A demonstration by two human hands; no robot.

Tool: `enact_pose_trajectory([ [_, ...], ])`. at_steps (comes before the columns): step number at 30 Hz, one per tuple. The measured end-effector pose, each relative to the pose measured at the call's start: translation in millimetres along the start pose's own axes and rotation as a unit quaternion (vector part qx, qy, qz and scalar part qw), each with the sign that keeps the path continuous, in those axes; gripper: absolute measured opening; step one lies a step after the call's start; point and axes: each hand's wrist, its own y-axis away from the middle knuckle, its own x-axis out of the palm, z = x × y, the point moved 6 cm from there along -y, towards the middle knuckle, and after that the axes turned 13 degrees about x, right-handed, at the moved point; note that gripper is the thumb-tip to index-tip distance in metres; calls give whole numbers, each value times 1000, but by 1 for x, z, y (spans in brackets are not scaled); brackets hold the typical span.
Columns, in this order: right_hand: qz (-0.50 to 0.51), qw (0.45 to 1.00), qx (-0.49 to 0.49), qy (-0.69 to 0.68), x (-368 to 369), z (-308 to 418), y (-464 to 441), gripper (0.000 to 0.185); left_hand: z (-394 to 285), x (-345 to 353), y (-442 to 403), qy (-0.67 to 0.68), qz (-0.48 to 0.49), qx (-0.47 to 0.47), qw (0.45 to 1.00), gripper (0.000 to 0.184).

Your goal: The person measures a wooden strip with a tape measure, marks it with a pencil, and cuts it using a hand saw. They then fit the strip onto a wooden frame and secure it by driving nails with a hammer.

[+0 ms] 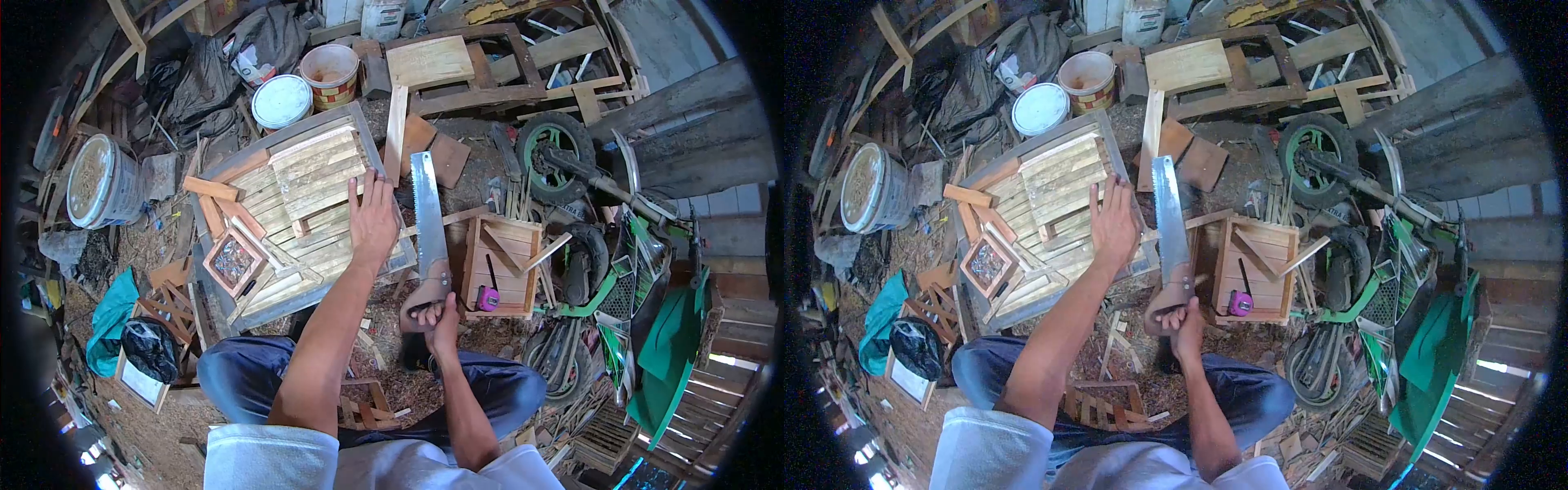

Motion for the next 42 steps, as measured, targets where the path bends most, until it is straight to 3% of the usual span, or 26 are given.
enact_pose_trajectory([
  [1,28,993,56,-104,4,-6,-2,44,0,1,1,-7,-5,3,1000,44],
  [4,-24,997,-26,69,6,28,22,44,0,0,1,5,22,-3,1000,44],
  [6,-117,941,-63,310,15,70,54,42,1,1,1,-2,2,1,1000,43],
  [14,-164,814,-92,549,54,152,131,40,1,4,2,-18,-27,5,999,39],
  [21,-147,779,-104,601,83,158,150,36,-1,-2,1,-8,-9,1,1000,39],
  [31,-131,770,-84,619,124,175,145,35,-3,8,9,-39,-11,24,999,42],
  [33,-125,770,-181,598,127,155,94,38,4,11,1,-35,-23,32,999,42],
  [34,-106,800,-191,559,126,127,57,40,0,10,8,-18,-15,34,999,42],
  [36,-135,733,-223,628,145,111,52,41,4,1,0,-9,-26,28,999,42],
  [42,-120,875,-122,452,61,77,36,42,-2,-4,3,12,-37,9,999,41],
])
